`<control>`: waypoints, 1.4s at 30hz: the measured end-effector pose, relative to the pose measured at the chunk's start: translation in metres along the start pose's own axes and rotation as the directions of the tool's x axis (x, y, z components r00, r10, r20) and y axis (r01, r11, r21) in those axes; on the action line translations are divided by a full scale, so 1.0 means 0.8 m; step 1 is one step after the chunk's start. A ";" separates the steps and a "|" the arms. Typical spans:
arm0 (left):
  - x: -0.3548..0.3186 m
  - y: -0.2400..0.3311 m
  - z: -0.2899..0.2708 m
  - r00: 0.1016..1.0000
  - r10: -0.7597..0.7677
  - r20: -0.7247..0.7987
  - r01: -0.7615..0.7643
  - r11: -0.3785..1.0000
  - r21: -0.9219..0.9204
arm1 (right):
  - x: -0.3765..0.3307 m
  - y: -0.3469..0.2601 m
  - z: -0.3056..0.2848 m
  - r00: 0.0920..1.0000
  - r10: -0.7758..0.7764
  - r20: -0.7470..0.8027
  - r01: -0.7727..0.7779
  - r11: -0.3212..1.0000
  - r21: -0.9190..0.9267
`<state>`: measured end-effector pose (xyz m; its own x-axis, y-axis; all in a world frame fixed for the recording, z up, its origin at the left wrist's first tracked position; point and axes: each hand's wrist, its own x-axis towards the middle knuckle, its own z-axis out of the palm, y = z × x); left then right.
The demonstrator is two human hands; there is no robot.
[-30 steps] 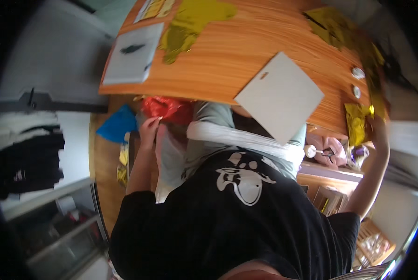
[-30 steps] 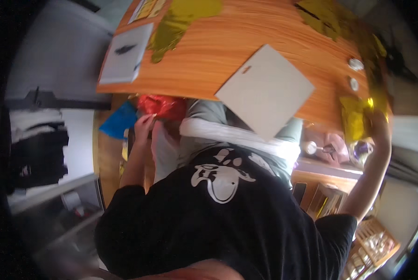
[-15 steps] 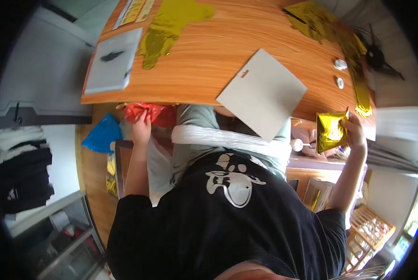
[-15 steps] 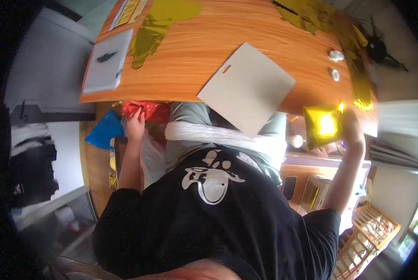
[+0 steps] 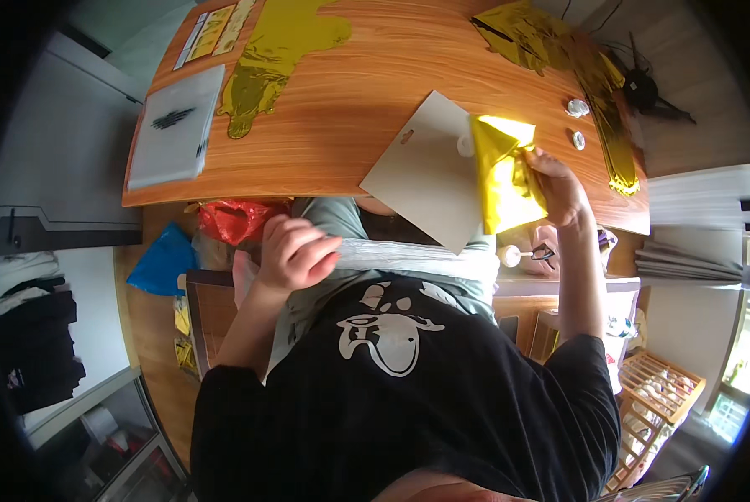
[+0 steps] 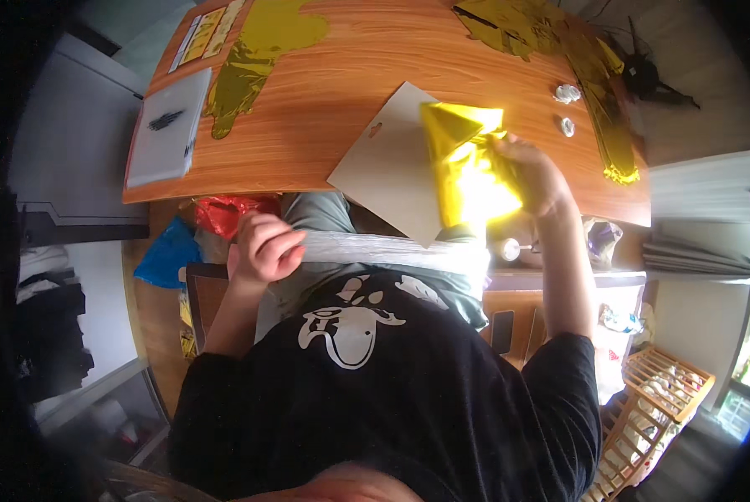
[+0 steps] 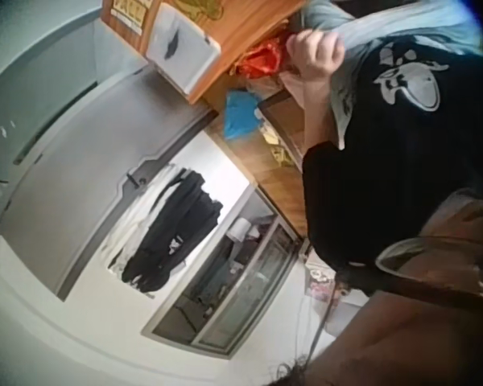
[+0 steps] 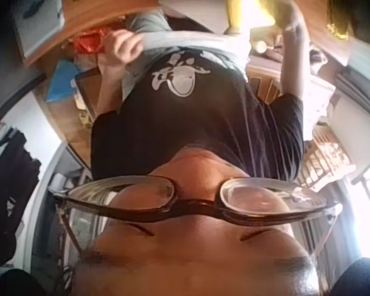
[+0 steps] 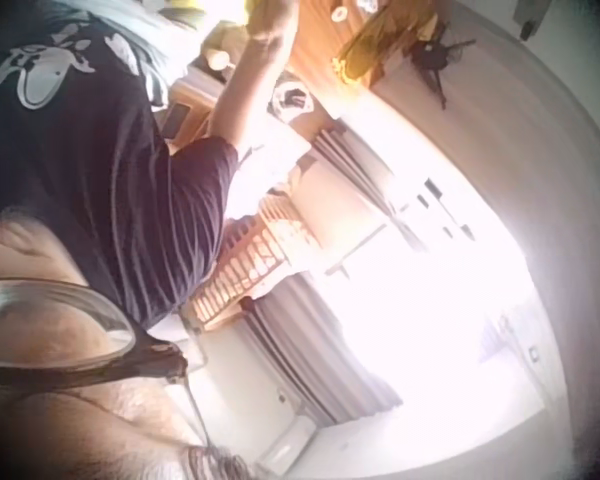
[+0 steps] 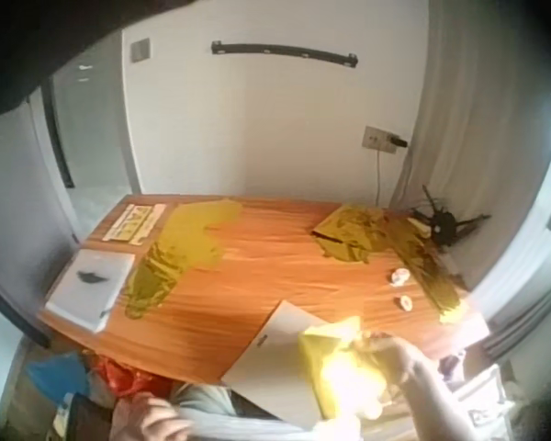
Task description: The person folds a foil balloon by hand on a table, attaches it onto a cardboard backing card, and places the package into an organizer.
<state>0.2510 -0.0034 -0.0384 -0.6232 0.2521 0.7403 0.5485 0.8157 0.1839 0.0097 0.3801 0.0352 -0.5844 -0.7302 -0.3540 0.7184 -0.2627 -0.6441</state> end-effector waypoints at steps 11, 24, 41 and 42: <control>0.130 0.012 0.074 0.870 -0.105 0.483 0.134 0.991 -0.027 | -0.007 -0.001 -0.070 0.912 -0.287 -0.294 0.319 0.946 0.066; 0.127 0.067 0.117 0.932 -0.331 0.148 0.319 0.943 0.096 | 0.080 0.017 0.036 0.798 -0.552 -0.243 0.090 0.507 -0.857; 0.127 0.062 0.117 0.934 -0.313 0.174 0.288 0.946 0.150 | 0.084 0.042 0.049 0.698 -0.546 0.463 -0.037 -0.673 -0.739; 0.129 0.061 0.114 0.933 -0.305 0.190 0.280 0.949 0.146 | 0.086 0.041 0.048 0.759 -0.494 0.424 0.052 -0.603 -0.796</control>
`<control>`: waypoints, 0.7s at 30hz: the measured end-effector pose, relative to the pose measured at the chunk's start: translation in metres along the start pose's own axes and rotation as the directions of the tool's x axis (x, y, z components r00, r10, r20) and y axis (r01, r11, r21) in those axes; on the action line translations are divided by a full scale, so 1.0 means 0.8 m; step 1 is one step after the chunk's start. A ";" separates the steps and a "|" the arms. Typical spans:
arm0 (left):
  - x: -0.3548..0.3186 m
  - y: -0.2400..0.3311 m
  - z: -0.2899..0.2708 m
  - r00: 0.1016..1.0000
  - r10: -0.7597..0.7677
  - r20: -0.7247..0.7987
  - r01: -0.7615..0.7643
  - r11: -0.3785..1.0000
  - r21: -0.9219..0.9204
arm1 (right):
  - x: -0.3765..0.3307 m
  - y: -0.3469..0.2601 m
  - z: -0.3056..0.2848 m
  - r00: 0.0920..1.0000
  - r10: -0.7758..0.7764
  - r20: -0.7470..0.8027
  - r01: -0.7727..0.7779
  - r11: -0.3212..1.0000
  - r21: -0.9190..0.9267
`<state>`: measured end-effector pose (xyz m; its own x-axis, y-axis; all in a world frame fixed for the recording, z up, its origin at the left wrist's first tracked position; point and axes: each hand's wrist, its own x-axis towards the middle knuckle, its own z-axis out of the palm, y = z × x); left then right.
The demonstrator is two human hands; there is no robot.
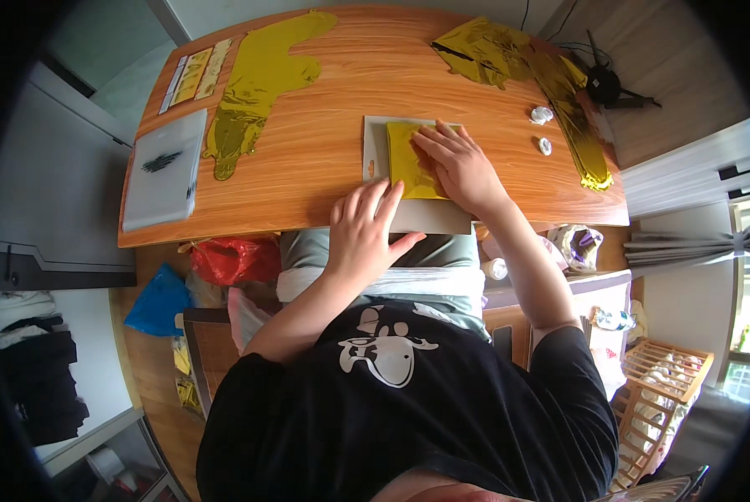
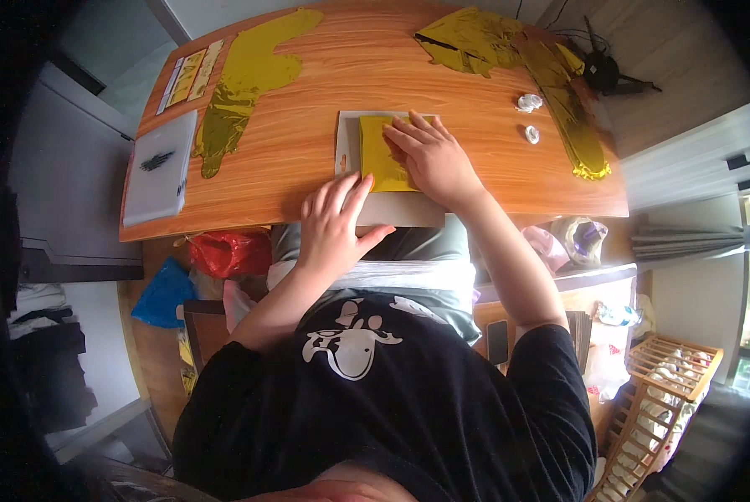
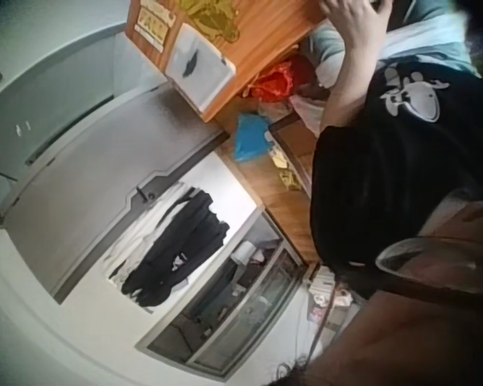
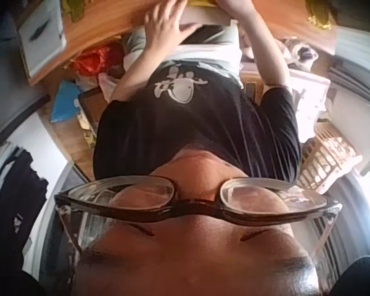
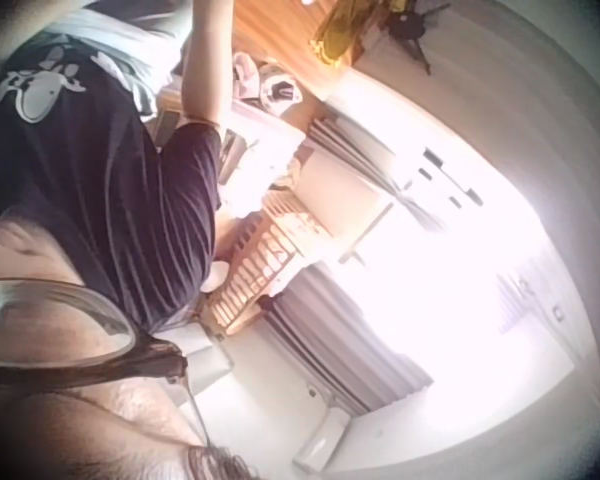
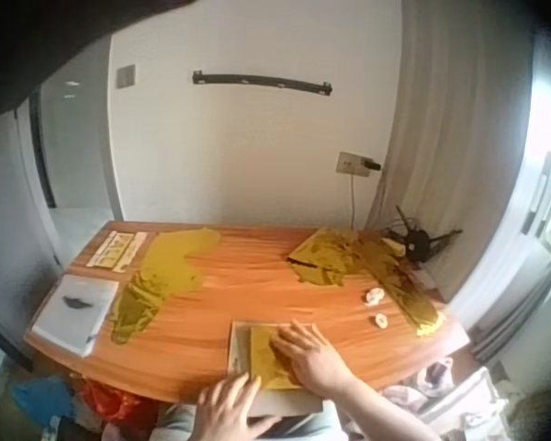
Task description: The person folds a foil balloon by hand on a table, attaches it onto a cardboard backing card, and places the package into an organizer.
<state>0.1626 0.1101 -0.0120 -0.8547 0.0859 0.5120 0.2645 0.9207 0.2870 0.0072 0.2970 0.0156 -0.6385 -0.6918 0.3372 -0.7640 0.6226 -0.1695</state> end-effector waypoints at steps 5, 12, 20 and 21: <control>0.004 -0.023 -0.003 0.995 0.001 0.096 0.007 0.996 -0.085 | 0.000 -0.006 -0.003 0.994 0.022 0.108 -0.033 0.994 0.101; 0.013 -0.030 -0.003 0.995 0.029 0.098 -0.025 0.999 -0.044 | -0.009 -0.008 -0.007 0.988 -0.035 0.148 0.028 0.998 0.049; 0.029 -0.024 -0.022 0.968 -0.007 0.251 0.002 1.000 0.017 | -0.029 -0.023 -0.015 0.986 -0.040 0.161 0.027 0.997 0.077; 0.033 -0.023 -0.029 0.942 -0.039 0.333 0.032 0.999 0.025 | -0.028 -0.024 -0.014 0.986 -0.039 0.161 0.027 0.997 0.079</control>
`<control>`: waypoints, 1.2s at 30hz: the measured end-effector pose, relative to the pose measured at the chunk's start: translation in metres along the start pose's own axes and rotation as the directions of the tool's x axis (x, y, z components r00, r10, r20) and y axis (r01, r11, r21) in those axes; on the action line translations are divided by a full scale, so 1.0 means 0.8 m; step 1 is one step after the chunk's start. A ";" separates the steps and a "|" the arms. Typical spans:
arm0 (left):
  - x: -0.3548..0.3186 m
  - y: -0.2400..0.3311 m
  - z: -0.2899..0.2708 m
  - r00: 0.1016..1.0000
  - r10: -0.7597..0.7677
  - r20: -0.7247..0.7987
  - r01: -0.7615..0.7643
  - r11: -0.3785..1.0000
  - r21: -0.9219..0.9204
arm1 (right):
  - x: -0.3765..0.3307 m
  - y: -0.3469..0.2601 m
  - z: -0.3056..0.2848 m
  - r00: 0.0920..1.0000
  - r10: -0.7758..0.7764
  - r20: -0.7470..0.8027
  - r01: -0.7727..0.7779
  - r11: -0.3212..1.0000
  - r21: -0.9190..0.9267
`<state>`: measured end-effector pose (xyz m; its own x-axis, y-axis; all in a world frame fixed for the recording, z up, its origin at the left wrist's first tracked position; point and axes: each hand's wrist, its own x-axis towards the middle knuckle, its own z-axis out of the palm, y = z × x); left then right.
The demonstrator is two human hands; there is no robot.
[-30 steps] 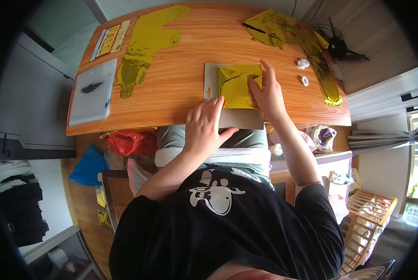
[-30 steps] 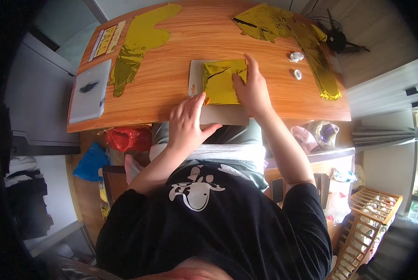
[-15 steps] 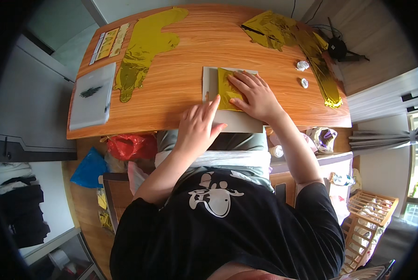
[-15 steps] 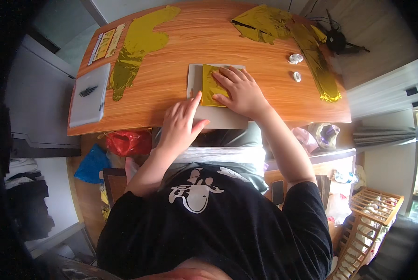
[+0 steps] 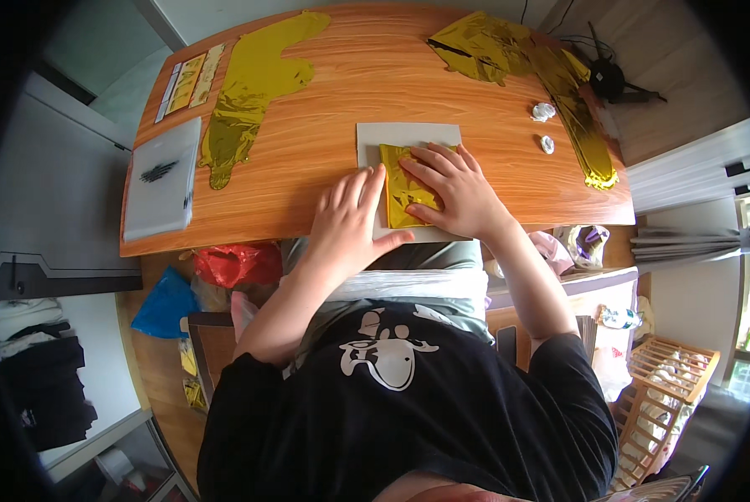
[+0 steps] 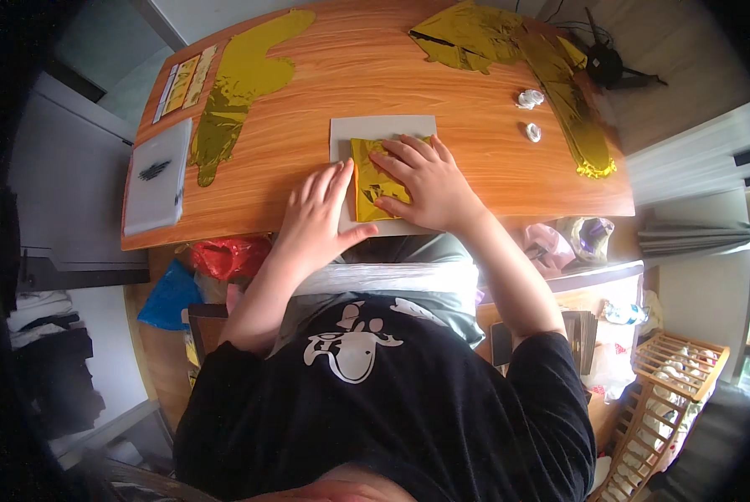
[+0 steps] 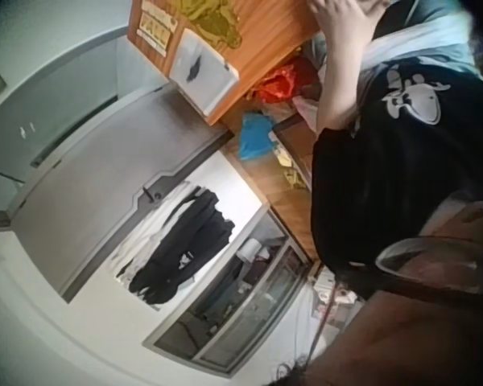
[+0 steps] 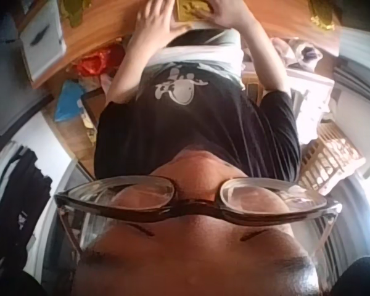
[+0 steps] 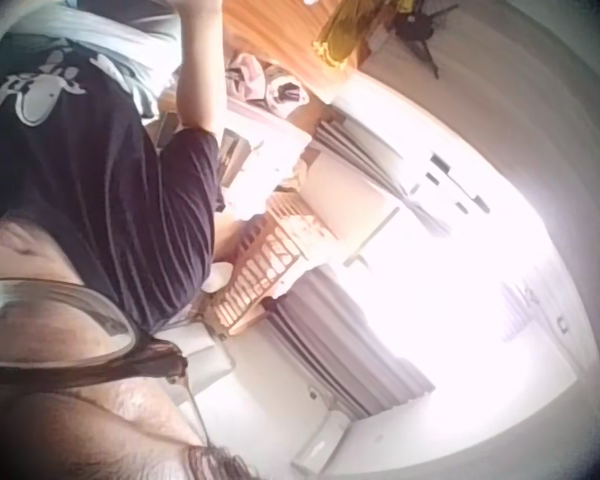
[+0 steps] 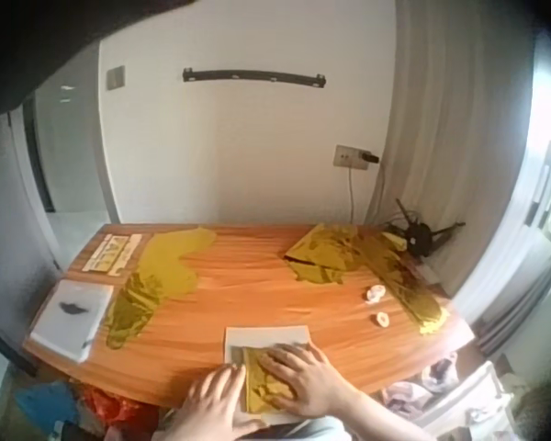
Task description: The person folds a foil balloon by hand on a table, attaches it onto a cardboard backing card, and places the package into an organizer.
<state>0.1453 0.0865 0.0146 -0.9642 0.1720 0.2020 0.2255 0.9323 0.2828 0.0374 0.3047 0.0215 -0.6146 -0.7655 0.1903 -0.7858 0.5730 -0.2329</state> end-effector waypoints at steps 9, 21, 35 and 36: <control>0.075 -0.051 0.001 0.915 0.346 0.208 -0.348 0.937 -0.027 | 0.000 -0.002 0.008 1.000 0.008 -0.015 -0.009 0.999 -0.047; 0.081 -0.069 0.004 0.897 0.343 0.279 -0.392 0.909 0.143 | -0.016 0.029 -0.001 0.985 0.143 0.099 -0.135 0.988 -0.075; 0.089 -0.074 -0.010 0.847 0.373 0.380 -0.465 0.865 0.187 | -0.010 0.057 -0.028 0.959 0.134 0.250 -0.108 0.987 -0.117; 0.089 -0.073 -0.011 0.848 0.363 0.387 -0.453 0.874 0.173 | -0.009 0.056 -0.030 0.955 0.138 0.262 -0.108 0.986 -0.125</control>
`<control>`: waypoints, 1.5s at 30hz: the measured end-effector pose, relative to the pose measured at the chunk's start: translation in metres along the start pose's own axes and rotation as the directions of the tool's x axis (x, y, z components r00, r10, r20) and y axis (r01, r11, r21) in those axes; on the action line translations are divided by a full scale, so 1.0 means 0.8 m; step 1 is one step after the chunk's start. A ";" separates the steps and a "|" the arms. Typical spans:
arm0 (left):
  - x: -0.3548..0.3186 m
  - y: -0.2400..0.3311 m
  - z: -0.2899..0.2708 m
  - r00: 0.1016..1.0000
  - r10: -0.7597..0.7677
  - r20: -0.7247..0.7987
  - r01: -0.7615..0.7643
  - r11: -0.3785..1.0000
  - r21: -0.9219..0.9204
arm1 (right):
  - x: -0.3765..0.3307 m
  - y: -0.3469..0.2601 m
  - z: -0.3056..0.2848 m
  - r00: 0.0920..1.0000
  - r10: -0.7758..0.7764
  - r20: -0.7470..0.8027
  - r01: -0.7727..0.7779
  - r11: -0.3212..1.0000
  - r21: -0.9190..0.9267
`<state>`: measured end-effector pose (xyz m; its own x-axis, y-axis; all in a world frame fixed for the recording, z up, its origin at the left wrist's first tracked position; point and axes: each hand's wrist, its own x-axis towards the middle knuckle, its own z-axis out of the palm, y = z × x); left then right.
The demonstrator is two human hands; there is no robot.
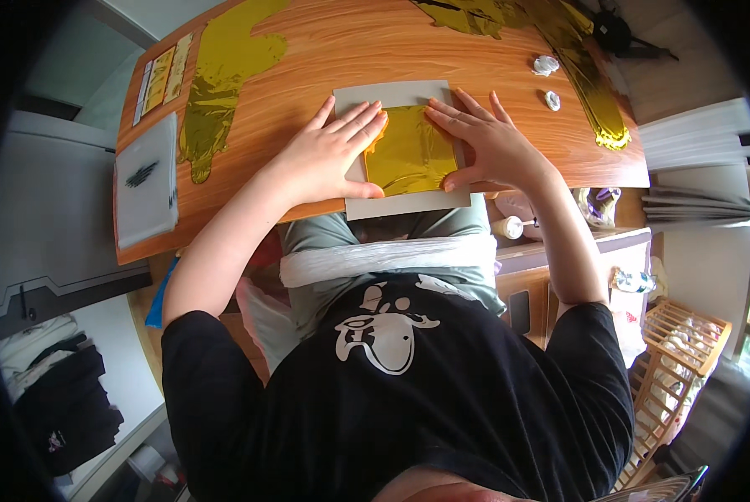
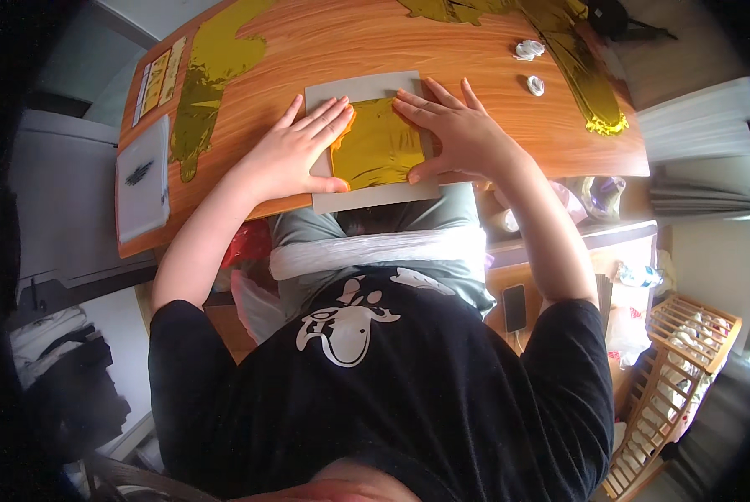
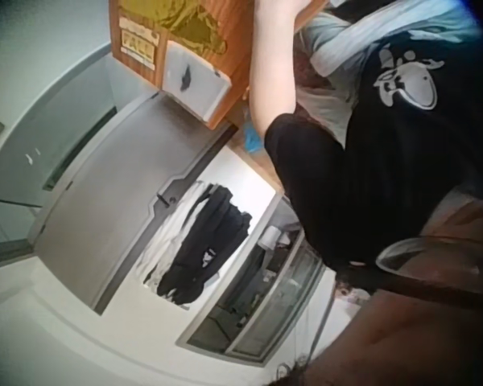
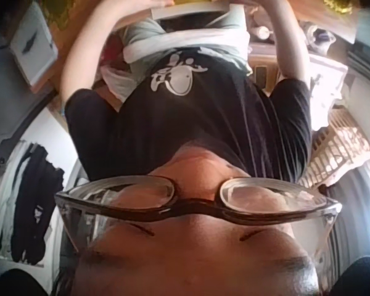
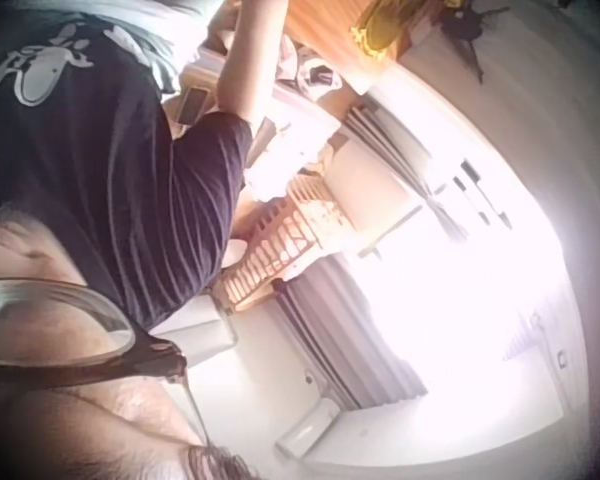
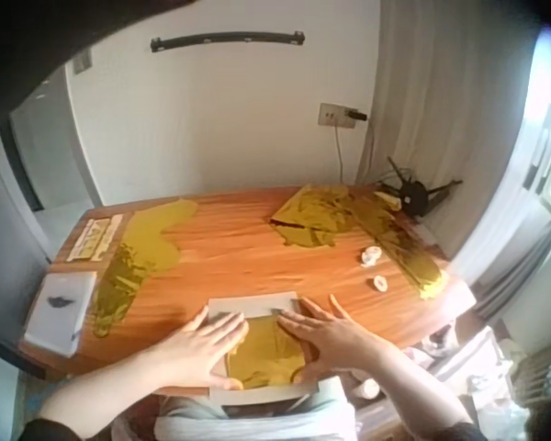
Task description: The person folds a foil balloon by hand on a table, attaches it onto a cardboard backing card, and places the package into an organizer.
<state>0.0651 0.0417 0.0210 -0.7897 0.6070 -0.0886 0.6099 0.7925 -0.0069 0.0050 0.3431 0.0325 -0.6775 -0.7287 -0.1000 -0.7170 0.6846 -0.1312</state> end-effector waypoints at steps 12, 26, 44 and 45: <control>-0.002 0.003 -0.011 1.000 0.003 0.025 -0.002 1.000 -0.023 | -0.002 0.010 -0.004 0.999 0.040 0.009 -0.040 0.992 0.118; 0.000 0.002 -0.015 0.999 -0.019 0.045 0.025 0.991 -0.133 | 0.035 -0.081 0.021 0.939 0.004 -0.343 0.049 0.988 0.145; -0.021 0.008 0.000 0.983 0.162 -0.086 -0.175 0.968 -0.181 | 0.043 -0.082 0.042 0.950 0.047 -0.308 -0.013 0.994 0.112; -0.020 0.006 -0.003 0.982 0.170 -0.086 -0.183 0.968 -0.171 | 0.044 -0.083 0.040 0.953 0.044 -0.300 -0.009 0.993 0.117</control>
<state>0.0806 0.0362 0.0246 -0.6769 0.7361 -0.0023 0.7238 0.6662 0.1794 0.0340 0.2717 0.0058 -0.7266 -0.6588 0.1950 -0.6865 0.6847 -0.2448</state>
